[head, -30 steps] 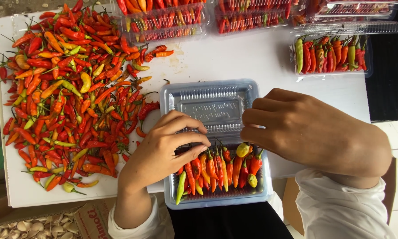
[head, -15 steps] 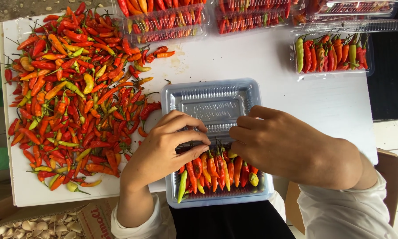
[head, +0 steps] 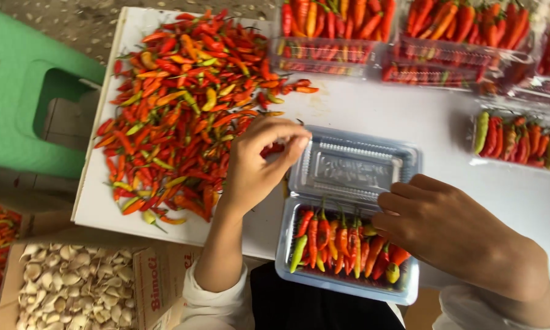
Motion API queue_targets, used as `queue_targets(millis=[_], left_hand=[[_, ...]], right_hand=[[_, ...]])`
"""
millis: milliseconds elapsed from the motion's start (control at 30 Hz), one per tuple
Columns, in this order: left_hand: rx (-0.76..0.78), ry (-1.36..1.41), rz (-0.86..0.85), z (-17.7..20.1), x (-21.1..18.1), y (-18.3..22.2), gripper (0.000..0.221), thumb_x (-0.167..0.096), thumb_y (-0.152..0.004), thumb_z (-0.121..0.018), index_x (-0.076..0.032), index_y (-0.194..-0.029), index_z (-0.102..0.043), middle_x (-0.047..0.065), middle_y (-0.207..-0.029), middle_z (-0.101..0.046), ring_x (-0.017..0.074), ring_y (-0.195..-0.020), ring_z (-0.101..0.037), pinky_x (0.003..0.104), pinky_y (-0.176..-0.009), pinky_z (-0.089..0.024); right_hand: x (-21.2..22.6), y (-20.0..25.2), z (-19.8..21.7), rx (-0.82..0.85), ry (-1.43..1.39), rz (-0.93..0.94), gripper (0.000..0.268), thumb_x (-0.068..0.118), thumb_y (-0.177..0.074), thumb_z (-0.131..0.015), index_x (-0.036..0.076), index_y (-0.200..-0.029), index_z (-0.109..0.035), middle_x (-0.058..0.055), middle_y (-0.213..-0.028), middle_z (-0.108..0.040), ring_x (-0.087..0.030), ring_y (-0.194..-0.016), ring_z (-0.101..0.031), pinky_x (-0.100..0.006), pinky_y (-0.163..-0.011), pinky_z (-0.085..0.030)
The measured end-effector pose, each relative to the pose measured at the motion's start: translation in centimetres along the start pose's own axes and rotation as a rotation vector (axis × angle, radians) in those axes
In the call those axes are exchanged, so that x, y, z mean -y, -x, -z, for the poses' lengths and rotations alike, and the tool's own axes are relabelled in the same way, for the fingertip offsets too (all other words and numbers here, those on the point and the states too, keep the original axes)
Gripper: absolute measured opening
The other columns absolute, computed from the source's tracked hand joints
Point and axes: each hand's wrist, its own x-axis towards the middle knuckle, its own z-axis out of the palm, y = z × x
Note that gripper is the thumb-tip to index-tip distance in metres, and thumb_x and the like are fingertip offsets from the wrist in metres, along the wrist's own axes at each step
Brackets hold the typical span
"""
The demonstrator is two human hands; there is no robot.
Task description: The person sorts whole peppers from a large pile on a table and arranges them neatly into small clear plastic containers by hand.
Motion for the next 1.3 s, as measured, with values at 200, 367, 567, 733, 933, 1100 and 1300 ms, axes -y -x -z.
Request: queue_targets(millis=[200,367,567,733,933,1100,1300], left_hand=[[-0.311,-0.264,0.029,1.3,2.7,0.0,0.011,-0.013,-0.102,-0.063,-0.006,-0.106,-0.071,0.005,-0.1,-0.073,0.0188,-0.09,-0.062,0.031,-0.084,-0.052],[-0.486,-0.388,0.199,2.8,4.5,0.1,0.014,-0.016,-0.101,-0.062,-0.011,-0.107,-0.073,0.002,-0.107,-0.074,0.0203,-0.103,-0.065,0.033,-0.088,-0.055],[-0.623,-0.481,0.261,4.1,6.3,0.6,0.015,-0.009,-0.098,-0.064,-0.014,-0.108,-0.073,0.003,-0.108,-0.075,0.0231,-0.104,-0.062,0.037,-0.085,-0.055],[-0.694,-0.509,0.293,4.7,6.5,0.8,0.016,-0.01,-0.097,-0.063,-0.016,-0.109,-0.072,0.002,-0.111,-0.075,0.0255,-0.109,-0.061,0.042,-0.089,-0.054],[-0.813,-0.665,0.346,7.9,9.9,2.3,0.018,-0.012,-0.093,-0.072,-0.019,-0.109,-0.071,0.0,-0.11,-0.076,0.0247,-0.107,-0.067,0.042,-0.096,-0.051],[-0.972,-0.961,0.591,10.4,11.2,4.2,0.024,-0.015,-0.086,-0.078,-0.026,-0.107,-0.077,0.005,-0.116,-0.071,0.0313,-0.11,-0.058,0.05,-0.081,-0.046],[-0.857,-1.058,0.689,10.0,11.7,4.5,0.017,-0.025,-0.084,-0.083,-0.029,-0.101,-0.081,0.003,-0.117,-0.066,0.0321,-0.111,-0.054,0.052,-0.084,-0.04]], right_hand=[[-0.8,0.5,-1.0,0.083,0.037,0.069,0.013,0.032,-0.096,-0.066,0.025,-0.086,-0.066,0.003,-0.086,-0.064,-0.024,-0.08,-0.064,-0.043,-0.073,-0.051],[-0.5,0.2,-0.4,-0.02,-0.045,-0.021,0.031,0.044,-0.101,-0.056,0.025,-0.079,-0.066,0.006,-0.075,-0.066,-0.024,-0.068,-0.064,-0.041,-0.071,-0.052],[-0.7,-0.2,-0.1,-0.065,-0.105,-0.01,0.024,0.045,-0.097,-0.061,0.024,-0.096,-0.073,0.006,-0.089,-0.074,-0.021,-0.075,-0.07,-0.039,-0.072,-0.056],[-1.0,0.2,0.4,-0.107,-0.132,0.003,0.027,0.046,-0.095,-0.062,0.023,-0.104,-0.075,0.005,-0.097,-0.077,-0.021,-0.081,-0.073,-0.039,-0.078,-0.057],[-0.6,0.0,1.6,-0.204,-0.112,-0.008,0.027,0.043,-0.09,-0.067,0.024,-0.107,-0.076,0.005,-0.098,-0.078,-0.019,-0.084,-0.073,-0.038,-0.078,-0.058],[0.2,-3.6,3.8,-0.176,-0.129,0.129,0.03,0.041,-0.096,-0.062,0.019,-0.112,-0.075,0.002,-0.101,-0.079,-0.021,-0.089,-0.072,-0.039,-0.081,-0.054],[-0.7,-11.8,7.4,-0.09,-0.111,0.104,0.028,0.039,-0.101,-0.058,0.018,-0.111,-0.074,-0.001,-0.101,-0.079,-0.021,-0.086,-0.076,-0.039,-0.086,-0.06]])
